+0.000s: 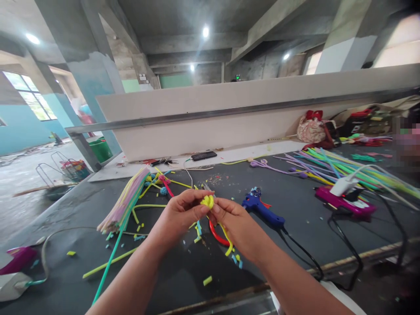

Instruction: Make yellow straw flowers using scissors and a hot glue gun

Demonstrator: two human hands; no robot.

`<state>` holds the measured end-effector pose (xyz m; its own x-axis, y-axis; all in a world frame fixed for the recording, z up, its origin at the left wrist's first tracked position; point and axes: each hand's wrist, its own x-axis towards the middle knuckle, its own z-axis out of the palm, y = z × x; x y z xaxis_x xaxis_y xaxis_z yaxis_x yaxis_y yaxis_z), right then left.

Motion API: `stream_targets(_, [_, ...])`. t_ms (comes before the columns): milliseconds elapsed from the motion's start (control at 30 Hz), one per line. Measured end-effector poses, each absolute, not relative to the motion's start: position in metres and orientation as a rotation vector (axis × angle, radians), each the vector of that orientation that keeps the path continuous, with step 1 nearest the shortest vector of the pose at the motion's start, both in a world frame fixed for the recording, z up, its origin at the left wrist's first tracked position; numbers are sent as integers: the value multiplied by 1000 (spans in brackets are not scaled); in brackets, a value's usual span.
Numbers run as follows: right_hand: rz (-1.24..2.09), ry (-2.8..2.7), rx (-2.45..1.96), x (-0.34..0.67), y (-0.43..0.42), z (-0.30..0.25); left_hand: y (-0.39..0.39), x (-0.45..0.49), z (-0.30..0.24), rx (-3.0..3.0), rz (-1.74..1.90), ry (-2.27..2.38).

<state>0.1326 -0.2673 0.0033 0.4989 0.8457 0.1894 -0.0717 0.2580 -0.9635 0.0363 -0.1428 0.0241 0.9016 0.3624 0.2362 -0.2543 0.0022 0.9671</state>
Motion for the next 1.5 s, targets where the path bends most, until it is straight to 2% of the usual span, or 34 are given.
stream_targets(367, [607,-1045,-1542,134,-267,4,-132,42,-10,1340,457,76])
stream_targets(633, [311,-1228,-1577,127,-267,5,-141,41,-11,1279,485,-18])
stream_targets(1033, [572,-1174,-1541,133,-270,4,-138,39,-13,1318,494,-3])
stream_targets(1500, [434,-1186,-1602,131,-265,0,-143,38,-6,1293,503,9])
